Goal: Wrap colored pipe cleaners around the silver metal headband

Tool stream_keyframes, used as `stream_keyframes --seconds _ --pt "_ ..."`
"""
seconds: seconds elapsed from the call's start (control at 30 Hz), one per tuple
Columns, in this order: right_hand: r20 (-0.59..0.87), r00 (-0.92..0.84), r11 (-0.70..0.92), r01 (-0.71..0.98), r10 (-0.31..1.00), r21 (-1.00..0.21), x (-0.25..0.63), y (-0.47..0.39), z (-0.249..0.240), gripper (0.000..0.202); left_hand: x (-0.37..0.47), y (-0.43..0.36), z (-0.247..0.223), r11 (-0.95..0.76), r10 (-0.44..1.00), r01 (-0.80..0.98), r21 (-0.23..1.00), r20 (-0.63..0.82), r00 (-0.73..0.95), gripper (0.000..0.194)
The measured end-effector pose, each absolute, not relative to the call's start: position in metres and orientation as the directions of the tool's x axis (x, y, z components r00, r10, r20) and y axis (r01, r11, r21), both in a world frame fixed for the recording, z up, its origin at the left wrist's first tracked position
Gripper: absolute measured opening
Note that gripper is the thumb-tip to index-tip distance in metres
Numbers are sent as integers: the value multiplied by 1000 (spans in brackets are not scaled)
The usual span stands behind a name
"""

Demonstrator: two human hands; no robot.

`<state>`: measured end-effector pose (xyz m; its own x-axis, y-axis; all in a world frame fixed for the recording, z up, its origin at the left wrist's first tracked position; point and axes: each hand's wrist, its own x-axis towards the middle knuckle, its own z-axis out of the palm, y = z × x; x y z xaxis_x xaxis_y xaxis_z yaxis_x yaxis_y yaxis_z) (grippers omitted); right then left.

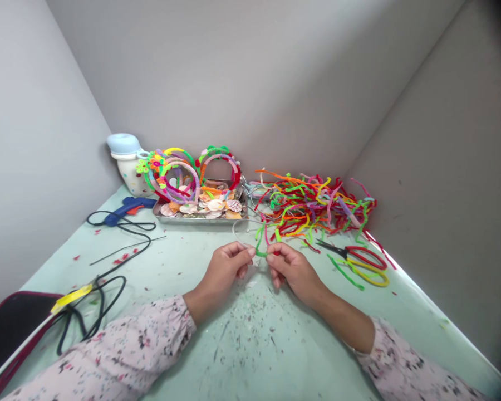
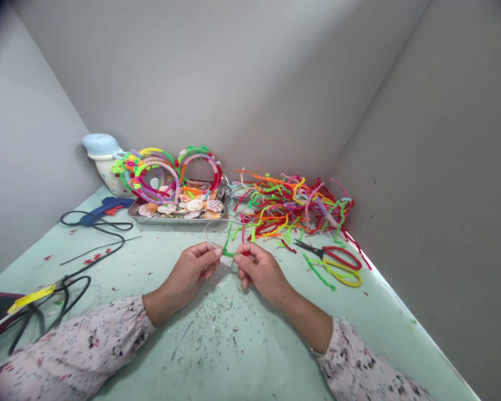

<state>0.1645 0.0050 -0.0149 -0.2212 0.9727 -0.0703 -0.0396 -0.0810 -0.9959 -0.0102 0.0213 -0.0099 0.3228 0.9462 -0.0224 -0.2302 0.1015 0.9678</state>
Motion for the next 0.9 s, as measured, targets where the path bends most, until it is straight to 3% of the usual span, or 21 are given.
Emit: stream_keyframes --seconds 0.4,0.9 --pt "-128 -220 -135 -16 967 -991 163 3 -10 26 -10 21 2 185 931 -289 939 -74 356 22" --pt "-87 -226 -104 -66 970 -992 164 5 -15 23 -12 25 -3 249 905 -387 888 -71 419 22"
